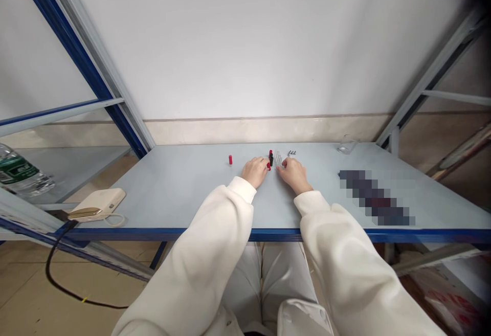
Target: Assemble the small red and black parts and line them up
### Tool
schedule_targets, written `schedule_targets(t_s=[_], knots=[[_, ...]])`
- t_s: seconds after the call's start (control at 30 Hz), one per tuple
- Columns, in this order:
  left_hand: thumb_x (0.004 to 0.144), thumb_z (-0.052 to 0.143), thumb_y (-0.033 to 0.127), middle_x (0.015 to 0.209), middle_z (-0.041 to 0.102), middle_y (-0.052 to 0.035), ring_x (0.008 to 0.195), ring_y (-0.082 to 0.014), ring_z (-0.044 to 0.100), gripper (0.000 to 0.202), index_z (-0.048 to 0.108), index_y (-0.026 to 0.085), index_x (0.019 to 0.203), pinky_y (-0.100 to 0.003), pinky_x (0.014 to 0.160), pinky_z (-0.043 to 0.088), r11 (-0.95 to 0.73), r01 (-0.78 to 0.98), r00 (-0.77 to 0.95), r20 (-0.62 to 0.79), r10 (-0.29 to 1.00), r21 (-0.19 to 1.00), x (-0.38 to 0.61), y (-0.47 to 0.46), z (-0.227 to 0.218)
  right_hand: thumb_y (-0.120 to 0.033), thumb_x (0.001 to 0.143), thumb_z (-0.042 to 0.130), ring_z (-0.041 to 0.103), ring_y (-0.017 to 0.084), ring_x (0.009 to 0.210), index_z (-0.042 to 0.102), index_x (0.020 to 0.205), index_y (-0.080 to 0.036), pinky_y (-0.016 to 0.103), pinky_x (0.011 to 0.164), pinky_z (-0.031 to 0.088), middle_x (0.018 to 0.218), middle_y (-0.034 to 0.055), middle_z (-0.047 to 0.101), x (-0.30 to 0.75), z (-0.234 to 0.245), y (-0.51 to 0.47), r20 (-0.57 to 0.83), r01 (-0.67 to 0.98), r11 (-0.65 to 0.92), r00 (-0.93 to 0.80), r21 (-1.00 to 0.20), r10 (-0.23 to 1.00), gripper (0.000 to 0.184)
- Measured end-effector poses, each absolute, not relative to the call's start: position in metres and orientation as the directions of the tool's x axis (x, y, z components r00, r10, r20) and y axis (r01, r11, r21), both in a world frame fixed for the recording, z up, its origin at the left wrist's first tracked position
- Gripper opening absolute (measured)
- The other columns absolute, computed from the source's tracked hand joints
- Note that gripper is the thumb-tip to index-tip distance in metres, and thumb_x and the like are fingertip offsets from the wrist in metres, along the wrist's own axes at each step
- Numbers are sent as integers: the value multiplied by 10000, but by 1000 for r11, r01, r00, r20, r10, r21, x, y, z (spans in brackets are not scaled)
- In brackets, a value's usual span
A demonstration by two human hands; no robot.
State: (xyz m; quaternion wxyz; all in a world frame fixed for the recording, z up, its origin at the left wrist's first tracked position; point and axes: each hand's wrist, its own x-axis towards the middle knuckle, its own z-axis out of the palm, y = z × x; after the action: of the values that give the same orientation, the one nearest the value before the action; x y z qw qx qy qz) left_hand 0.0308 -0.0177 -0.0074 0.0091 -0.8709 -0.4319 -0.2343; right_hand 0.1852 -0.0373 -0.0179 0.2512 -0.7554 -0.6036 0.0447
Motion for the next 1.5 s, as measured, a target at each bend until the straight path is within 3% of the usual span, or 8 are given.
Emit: schedule_targets(t_s=[0.13, 0.4, 0.7, 0.9, 1.1, 1.5], knots=[[836, 493, 155, 866, 661, -49, 852, -194, 599, 146, 625, 201, 877, -301, 738, 459, -590, 758, 456, 420, 784, 279, 29, -15, -9, -336, 816, 532, 561, 225, 964, 591, 950, -149, 302, 727, 355, 1054, 119, 624, 186, -19, -35, 228, 879, -139, 266, -457, 937, 237], [808, 548, 200, 838, 666, -12, 677, -134, 573, 77, 607, 202, 857, -266, 644, 445, -544, 662, 346, 434, 832, 516, 22, -18, -13, -333, 809, 543, 568, 199, 906, 591, 899, -157, 283, 705, 346, 999, 91, 637, 189, -22, -29, 234, 842, -129, 288, -524, 928, 203], [800, 552, 190, 823, 663, -17, 658, -131, 556, 58, 599, 195, 833, -268, 646, 438, -562, 614, 337, 460, 822, 554, 24, -22, -11, -281, 803, 530, 580, 182, 822, 592, 827, -175, 263, 656, 343, 909, 69, 654, 190, -20, -29, 233, 852, -122, 273, -509, 933, 125], [806, 544, 179, 807, 653, -20, 637, -121, 542, 58, 595, 187, 833, -267, 662, 448, -568, 569, 282, 508, 814, 595, 25, -24, -8, -192, 793, 515, 598, 182, 811, 637, 902, -190, 265, 671, 361, 903, 57, 681, 190, -10, -41, 236, 872, -91, 229, -481, 944, 163], [803, 553, 173, 811, 657, -22, 649, -120, 557, 63, 601, 189, 840, -267, 683, 462, -571, 530, 258, 523, 813, 627, 25, -25, -6, -164, 793, 521, 616, 177, 831, 681, 966, -213, 272, 736, 397, 995, 41, 693, 187, -9, -46, 249, 857, 12, 136, -516, 959, 241], [785, 586, 196, 778, 679, -20, 656, -121, 586, 34, 605, 191, 813, -252, 670, 466, -496, 446, 191, 463, 866, 745, 26, -22, -8, -143, 773, 547, 613, 156, 745, 708, 929, -174, 261, 727, 437, 929, 61, 707, 185, -10, -44, 316, 791, 103, 118, -603, 941, 227]])
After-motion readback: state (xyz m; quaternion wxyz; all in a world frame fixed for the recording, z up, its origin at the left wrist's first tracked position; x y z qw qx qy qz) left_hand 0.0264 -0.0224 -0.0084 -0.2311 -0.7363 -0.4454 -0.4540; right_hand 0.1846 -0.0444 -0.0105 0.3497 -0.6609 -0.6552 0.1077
